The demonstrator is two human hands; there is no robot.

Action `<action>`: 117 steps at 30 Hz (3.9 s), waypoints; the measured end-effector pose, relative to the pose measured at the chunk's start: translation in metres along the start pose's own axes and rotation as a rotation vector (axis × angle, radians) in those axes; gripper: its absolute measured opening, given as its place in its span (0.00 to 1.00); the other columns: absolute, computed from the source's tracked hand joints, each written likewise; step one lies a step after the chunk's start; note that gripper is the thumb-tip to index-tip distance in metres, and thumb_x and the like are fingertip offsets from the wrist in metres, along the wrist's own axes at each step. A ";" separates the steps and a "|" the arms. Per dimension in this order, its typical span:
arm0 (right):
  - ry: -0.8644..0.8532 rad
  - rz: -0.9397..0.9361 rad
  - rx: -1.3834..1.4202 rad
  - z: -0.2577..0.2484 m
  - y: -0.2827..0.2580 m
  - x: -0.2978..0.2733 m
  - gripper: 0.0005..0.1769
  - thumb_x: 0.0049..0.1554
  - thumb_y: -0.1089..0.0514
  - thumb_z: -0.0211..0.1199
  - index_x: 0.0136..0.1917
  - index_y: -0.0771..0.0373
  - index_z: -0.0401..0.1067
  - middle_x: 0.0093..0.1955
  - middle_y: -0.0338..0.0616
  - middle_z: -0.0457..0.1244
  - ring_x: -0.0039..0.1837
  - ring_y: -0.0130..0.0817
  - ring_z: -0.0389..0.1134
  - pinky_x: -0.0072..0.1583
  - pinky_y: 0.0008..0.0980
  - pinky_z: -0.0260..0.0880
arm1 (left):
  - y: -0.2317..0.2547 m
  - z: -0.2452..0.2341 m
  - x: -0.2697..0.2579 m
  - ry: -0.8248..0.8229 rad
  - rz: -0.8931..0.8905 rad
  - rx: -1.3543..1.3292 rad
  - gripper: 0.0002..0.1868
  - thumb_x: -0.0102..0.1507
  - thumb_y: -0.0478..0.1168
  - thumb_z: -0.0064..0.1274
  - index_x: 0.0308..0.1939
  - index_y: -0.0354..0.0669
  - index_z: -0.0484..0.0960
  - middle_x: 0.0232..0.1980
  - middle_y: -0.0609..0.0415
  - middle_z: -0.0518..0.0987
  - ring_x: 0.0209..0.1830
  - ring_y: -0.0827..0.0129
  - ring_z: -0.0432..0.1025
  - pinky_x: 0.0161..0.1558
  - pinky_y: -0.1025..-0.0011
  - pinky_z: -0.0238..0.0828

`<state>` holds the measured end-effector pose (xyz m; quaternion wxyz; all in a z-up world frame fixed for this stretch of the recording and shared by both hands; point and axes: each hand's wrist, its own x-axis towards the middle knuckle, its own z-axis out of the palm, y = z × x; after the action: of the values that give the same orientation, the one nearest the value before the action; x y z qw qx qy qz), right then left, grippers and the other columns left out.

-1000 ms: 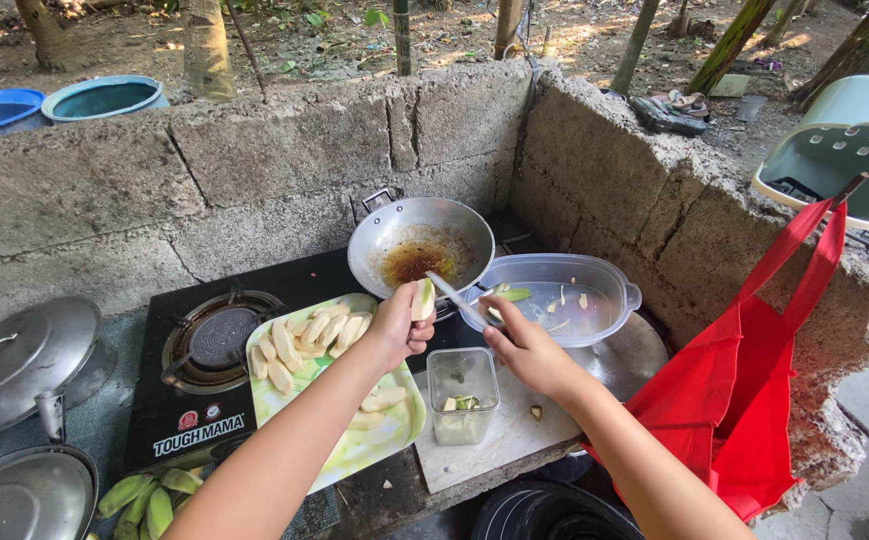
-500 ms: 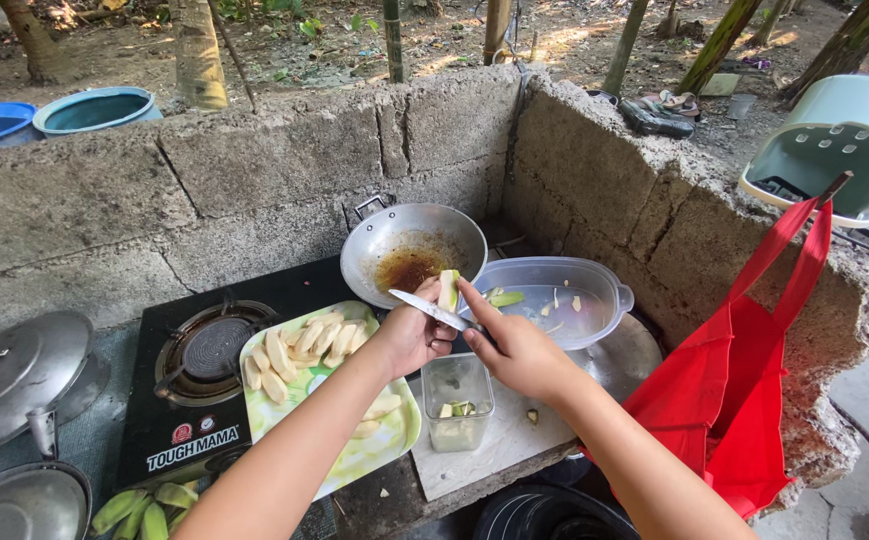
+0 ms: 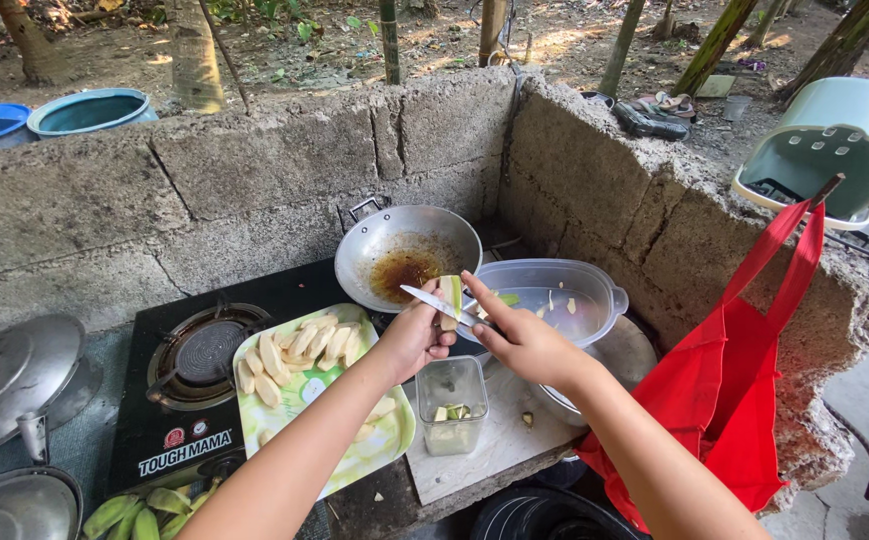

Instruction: The person peels and slices bananas using a knife, empties a container of peels into a bag, and separates bananas from a bunch by hand.

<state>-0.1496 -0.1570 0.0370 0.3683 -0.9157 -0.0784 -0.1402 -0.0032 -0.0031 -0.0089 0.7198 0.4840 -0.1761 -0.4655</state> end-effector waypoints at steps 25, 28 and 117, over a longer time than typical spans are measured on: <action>0.082 0.250 -0.054 -0.006 -0.002 -0.008 0.37 0.62 0.56 0.54 0.82 0.48 0.49 0.37 0.57 0.67 0.38 0.46 0.69 0.48 0.39 0.68 | 0.000 0.001 0.007 -0.141 -0.006 0.073 0.13 0.75 0.43 0.36 0.57 0.41 0.72 0.41 0.54 0.75 0.32 0.80 0.64 0.28 0.81 0.58; 0.164 0.099 -0.004 0.000 0.021 -0.008 0.32 0.64 0.56 0.55 0.80 0.52 0.55 0.44 0.55 0.68 0.44 0.40 0.70 0.50 0.38 0.69 | -0.003 0.003 0.005 -0.146 0.001 0.116 0.16 0.74 0.44 0.35 0.62 0.44 0.71 0.41 0.54 0.75 0.31 0.79 0.64 0.27 0.81 0.57; -0.675 -0.258 0.165 0.349 -0.175 0.217 0.29 0.56 0.62 0.61 0.70 0.60 0.62 0.61 0.51 0.68 0.65 0.41 0.70 0.63 0.37 0.68 | -0.078 -0.371 -0.322 -0.083 -0.240 2.276 0.15 0.61 0.45 0.56 0.52 0.64 0.84 0.62 0.61 0.70 0.67 0.57 0.60 0.61 0.57 0.60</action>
<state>0.0822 0.2196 -0.0211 0.3734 -0.8602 -0.3215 0.1312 0.0569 0.4575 -0.1864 -0.1910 0.8529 -0.4715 -0.1174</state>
